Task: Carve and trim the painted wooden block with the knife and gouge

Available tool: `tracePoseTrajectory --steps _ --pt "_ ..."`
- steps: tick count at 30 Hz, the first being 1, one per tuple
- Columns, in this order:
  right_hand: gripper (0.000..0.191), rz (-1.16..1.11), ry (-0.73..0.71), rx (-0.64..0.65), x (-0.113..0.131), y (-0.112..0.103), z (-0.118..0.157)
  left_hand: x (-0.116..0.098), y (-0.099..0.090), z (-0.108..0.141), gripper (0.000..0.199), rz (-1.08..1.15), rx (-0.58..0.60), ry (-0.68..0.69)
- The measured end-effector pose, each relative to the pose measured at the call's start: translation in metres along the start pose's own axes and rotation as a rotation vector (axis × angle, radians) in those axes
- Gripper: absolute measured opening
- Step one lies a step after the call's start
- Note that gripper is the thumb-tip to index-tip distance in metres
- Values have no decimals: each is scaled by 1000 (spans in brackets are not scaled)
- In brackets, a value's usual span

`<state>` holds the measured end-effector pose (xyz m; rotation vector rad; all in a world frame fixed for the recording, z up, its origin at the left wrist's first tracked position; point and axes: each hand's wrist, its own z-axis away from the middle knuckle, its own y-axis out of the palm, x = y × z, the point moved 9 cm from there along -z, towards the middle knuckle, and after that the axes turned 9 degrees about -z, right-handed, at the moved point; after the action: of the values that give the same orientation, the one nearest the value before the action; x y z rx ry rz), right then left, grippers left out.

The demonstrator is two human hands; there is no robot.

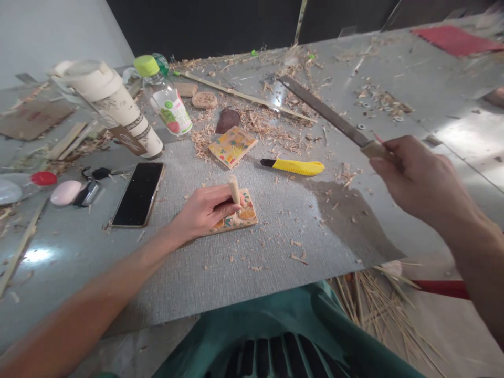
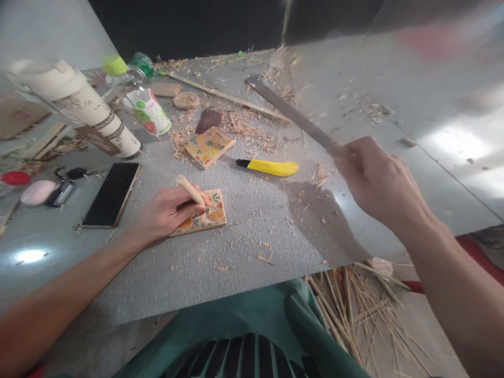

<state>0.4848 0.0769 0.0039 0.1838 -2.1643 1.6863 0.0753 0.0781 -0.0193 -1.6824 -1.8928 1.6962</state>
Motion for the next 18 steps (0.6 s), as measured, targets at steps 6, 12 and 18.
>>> tracePoseTrajectory --steps 6,12,18 --pt "42 -36 -27 -14 12 -14 19 0 0 0 36 -20 -16 10" --pt "42 -67 -97 -27 26 -24 34 1 0 2 39 -42 -21 10" --pt "44 -77 -98 -46 36 -35 42 1 1 1 43 -42 -16 16"
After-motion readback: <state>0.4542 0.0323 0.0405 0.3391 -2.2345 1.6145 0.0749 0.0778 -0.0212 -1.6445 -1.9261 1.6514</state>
